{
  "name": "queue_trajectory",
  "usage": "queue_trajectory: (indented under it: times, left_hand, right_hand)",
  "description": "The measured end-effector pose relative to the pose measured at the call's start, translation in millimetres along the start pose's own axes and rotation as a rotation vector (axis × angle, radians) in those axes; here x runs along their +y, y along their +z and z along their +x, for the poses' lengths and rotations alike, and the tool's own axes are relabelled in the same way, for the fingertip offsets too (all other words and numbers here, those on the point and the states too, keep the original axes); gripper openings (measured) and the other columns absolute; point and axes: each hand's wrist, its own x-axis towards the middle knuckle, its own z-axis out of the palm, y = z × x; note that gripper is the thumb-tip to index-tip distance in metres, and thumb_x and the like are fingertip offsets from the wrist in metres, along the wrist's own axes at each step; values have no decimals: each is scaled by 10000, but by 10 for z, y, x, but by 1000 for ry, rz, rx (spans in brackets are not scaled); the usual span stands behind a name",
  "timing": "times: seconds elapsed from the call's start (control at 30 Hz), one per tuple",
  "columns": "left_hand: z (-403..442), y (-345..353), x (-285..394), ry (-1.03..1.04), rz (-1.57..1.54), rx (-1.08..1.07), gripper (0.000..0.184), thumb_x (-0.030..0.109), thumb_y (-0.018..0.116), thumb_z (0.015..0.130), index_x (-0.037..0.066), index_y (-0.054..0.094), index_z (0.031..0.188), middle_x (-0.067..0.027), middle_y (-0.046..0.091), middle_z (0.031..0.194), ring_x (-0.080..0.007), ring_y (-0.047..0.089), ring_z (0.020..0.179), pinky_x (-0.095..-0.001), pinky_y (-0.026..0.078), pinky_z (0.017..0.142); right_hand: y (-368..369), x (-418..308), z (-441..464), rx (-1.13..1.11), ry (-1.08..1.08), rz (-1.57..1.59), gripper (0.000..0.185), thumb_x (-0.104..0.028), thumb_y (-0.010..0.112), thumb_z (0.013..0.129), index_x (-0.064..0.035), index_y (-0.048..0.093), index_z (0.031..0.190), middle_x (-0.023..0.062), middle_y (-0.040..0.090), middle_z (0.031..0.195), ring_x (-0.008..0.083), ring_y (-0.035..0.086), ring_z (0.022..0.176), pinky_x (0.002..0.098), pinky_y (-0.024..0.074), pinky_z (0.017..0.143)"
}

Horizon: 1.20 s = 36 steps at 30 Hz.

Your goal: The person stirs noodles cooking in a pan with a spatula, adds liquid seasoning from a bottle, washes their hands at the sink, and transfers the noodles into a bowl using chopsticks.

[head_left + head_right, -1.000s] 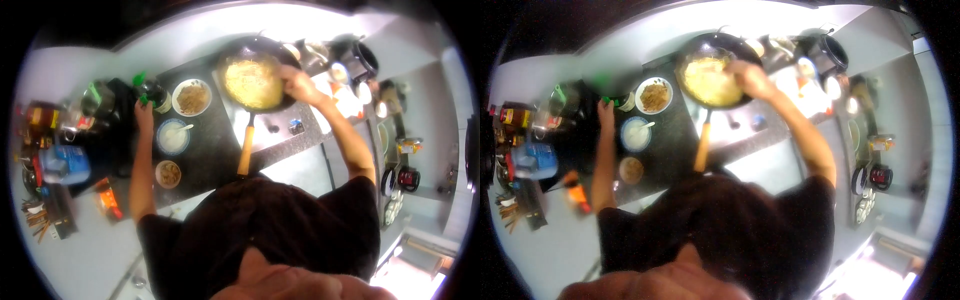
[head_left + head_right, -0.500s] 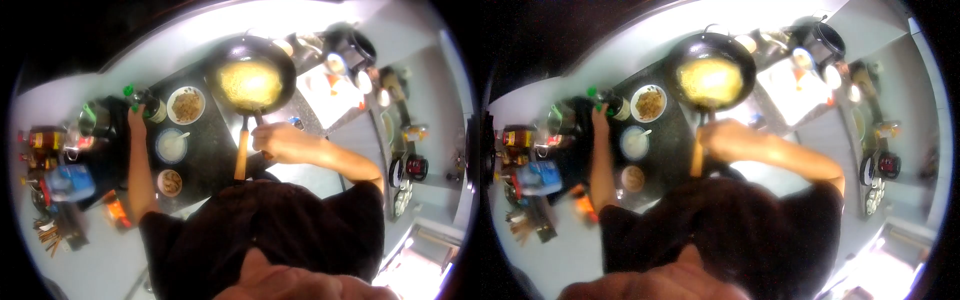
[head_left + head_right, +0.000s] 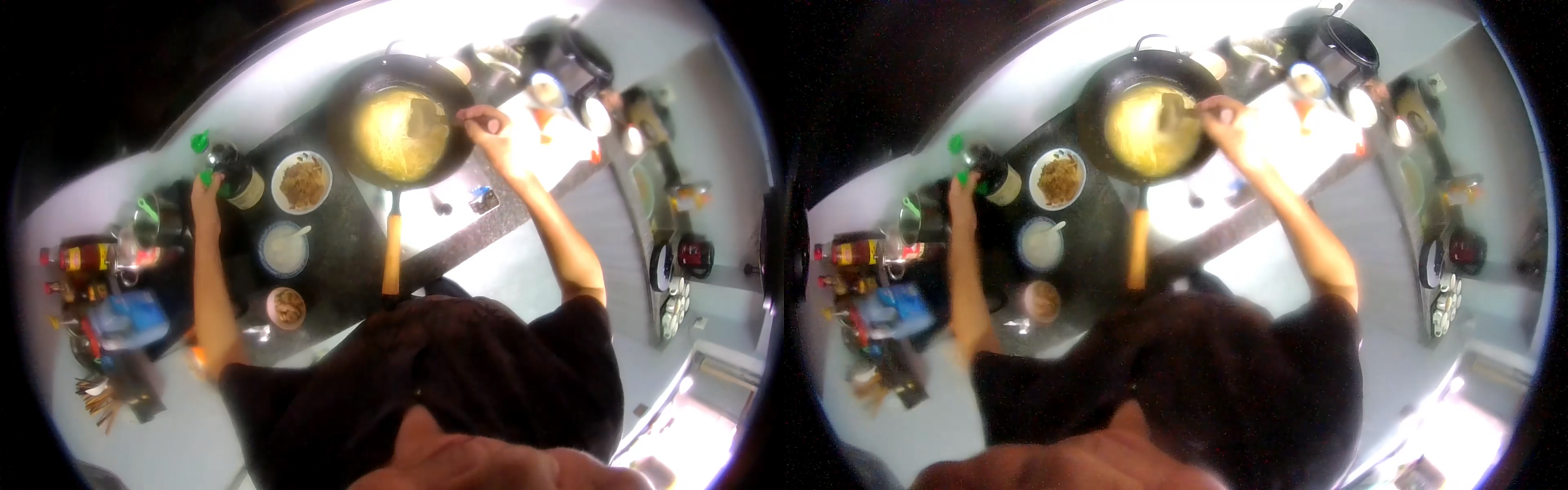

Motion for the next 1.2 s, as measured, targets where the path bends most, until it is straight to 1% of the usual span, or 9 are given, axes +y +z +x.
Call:
queue_trajectory:
  times: [0.17,0.27,0.43,0.53,0.6,0.83,0.93,1.13,1.2]
  left_hand:
    - [-97,-39,473,-12,175,-103,185,145,609,901,24,608,1041,-29,626,939,-123,565,894,-270,420,834]
    - [-303,141,915,17,225,-182,187,139,601,901,27,598,1050,-3,584,870,-101,532,815,-258,420,770]
    - [-465,384,1163,47,311,-314,153,108,622,865,31,597,995,12,546,767,-87,496,682,-242,410,648]
    - [-662,796,1467,35,413,-381,118,104,653,843,38,596,924,15,538,713,-80,476,590,-232,393,543]
    - [-715,1023,1500,32,457,-430,146,114,680,826,38,577,896,9,534,704,-75,470,574,-236,392,513]
    - [-824,1733,1574,169,548,-611,254,147,730,789,5,529,850,-67,544,710,-123,481,657,-290,426,617]
    - [-810,1960,1591,199,614,-660,287,160,738,782,-10,518,851,-103,550,722,-157,476,679,-315,433,661]
    - [-703,2312,1602,182,781,-807,299,180,746,779,-1,551,915,-98,572,781,-163,512,732,-317,447,701]
    - [-735,2387,1658,244,737,-796,283,156,737,782,-22,547,894,-170,603,790,-244,563,694,-348,449,674]
  right_hand:
    - [-182,-126,-52,84,-104,82,225,-132,612,875,-21,674,1060,68,684,1094,147,653,862,227,505,775]
    - [-60,-96,-29,5,-130,-132,238,-148,600,884,-41,672,1084,57,679,1116,154,648,910,230,497,791]
    - [-113,356,-62,16,-54,46,236,-136,593,890,-34,665,1090,77,661,1137,171,619,1012,263,486,868]
    - [-300,500,-326,126,-96,473,237,-107,574,884,30,648,1064,150,674,1070,197,636,1002,295,502,890]
    - [-399,480,-562,275,115,745,205,-32,511,905,95,577,1053,223,612,1117,358,561,1153,451,488,990]
    - [-552,534,-1093,208,-39,1051,177,-3,472,898,75,555,1032,246,586,1150,464,465,1225,505,490,978]
    - [-601,629,-1201,209,-29,1081,151,-57,556,903,5,612,1028,211,627,1129,392,547,1166,403,518,933]
    - [-675,863,-1271,215,-47,1115,150,1,556,881,-9,617,1018,200,640,1110,394,555,1158,402,516,935]
    - [-706,916,-1276,184,-47,1113,167,15,501,898,7,595,1036,221,608,1149,454,467,1231,512,484,976]
